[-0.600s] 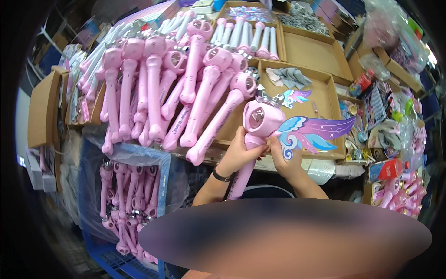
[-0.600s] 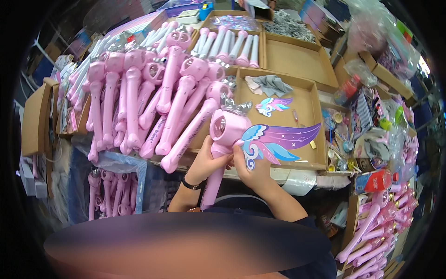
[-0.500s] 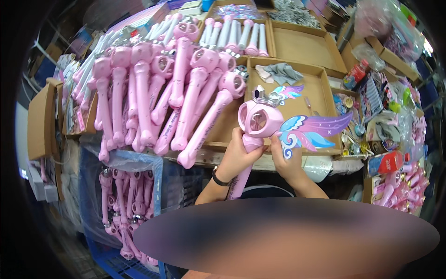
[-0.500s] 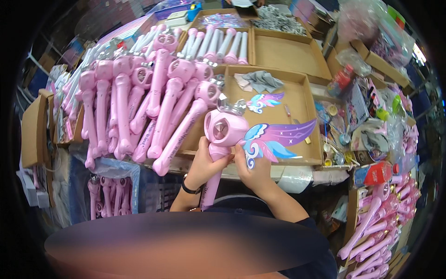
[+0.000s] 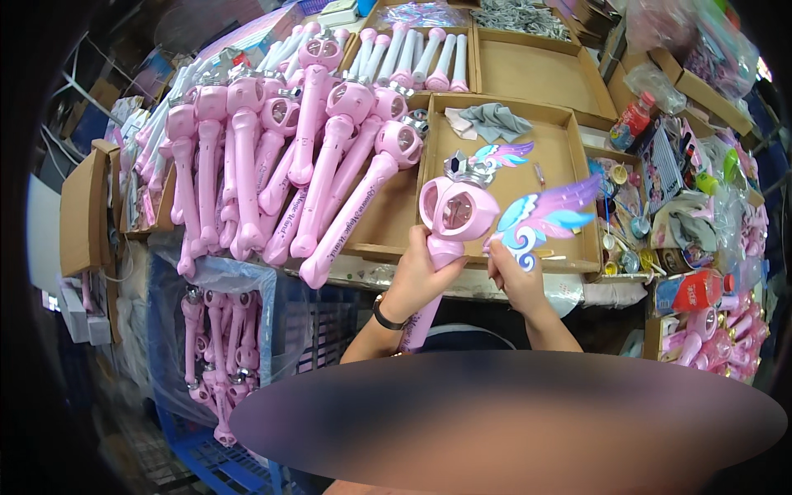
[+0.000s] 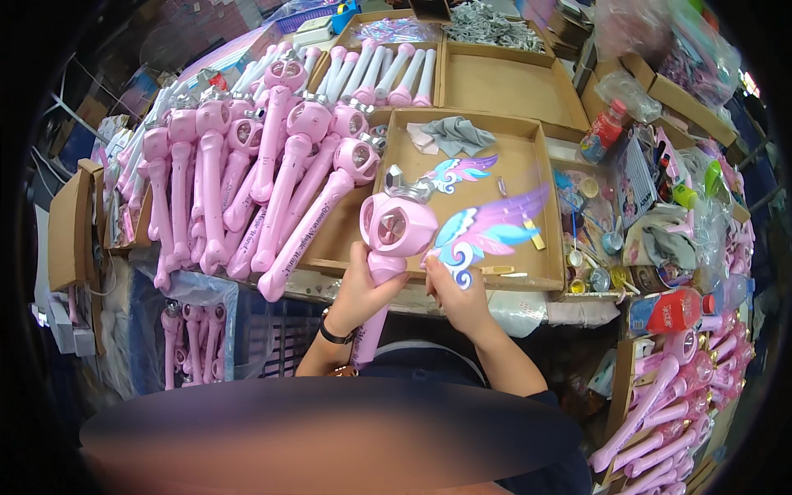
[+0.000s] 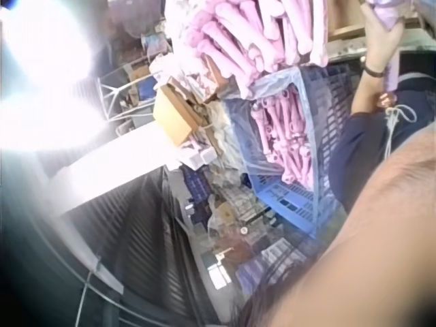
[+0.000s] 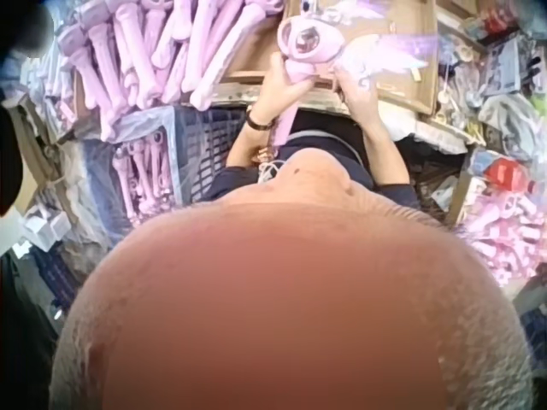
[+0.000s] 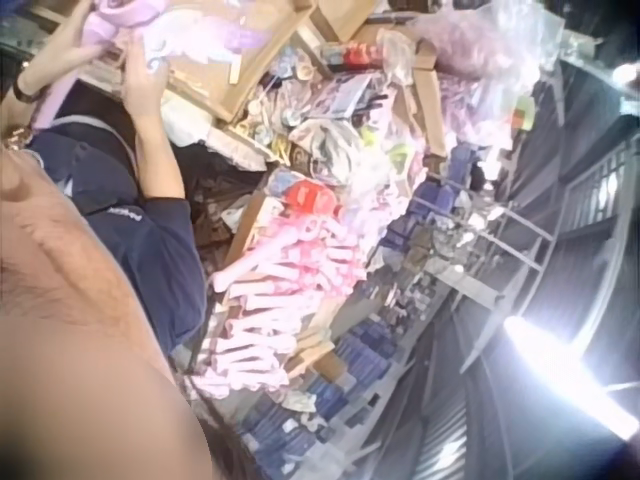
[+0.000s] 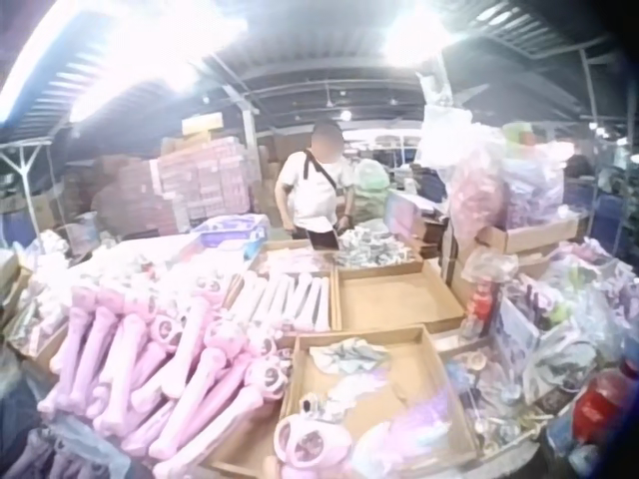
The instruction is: The person assembles pink wand-like toys by attaching a unicorn sticker to the head and using a screwdriver to tighten a screw. They repeat this process for multiple wands, placing finished units on a nearby tray.
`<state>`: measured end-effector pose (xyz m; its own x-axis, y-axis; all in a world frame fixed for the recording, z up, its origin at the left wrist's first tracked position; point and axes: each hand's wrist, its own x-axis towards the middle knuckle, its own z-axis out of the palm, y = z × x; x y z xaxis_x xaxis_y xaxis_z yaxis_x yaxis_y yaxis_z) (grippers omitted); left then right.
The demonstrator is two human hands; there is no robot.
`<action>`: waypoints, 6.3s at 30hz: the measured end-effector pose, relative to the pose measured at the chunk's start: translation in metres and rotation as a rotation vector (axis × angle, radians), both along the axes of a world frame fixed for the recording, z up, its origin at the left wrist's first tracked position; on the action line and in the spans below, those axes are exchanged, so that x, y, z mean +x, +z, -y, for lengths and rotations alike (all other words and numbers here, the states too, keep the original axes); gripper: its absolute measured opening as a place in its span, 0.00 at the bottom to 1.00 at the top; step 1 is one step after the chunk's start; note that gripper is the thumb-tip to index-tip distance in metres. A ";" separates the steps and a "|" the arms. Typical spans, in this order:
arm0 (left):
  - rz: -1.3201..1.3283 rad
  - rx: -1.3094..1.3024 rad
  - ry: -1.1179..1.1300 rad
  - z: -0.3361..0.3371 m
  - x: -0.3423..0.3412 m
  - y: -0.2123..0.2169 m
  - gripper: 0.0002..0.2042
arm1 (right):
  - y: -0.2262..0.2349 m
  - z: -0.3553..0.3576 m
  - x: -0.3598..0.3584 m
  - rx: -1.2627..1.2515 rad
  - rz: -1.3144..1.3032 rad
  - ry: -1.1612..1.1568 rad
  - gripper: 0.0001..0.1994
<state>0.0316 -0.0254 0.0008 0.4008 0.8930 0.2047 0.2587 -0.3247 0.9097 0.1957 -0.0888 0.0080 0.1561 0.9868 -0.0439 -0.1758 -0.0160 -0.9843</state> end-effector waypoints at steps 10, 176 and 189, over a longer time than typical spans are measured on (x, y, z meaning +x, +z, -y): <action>-0.086 -0.023 0.081 0.017 -0.002 0.000 0.24 | -0.027 -0.010 -0.036 0.204 0.143 -0.218 0.12; 0.924 -0.964 -0.643 0.006 0.021 -0.020 0.51 | -0.027 0.011 -0.015 0.312 -0.079 -0.241 0.02; 0.921 -1.017 -0.674 0.011 0.026 -0.019 0.46 | -0.019 0.015 -0.004 0.338 -0.011 -0.159 0.03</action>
<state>0.0574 -0.0366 -0.0183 0.8573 0.5136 0.0341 -0.4392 0.6953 0.5690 0.1921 -0.1035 -0.0106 0.3099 0.9093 0.2776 -0.1604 0.3378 -0.9274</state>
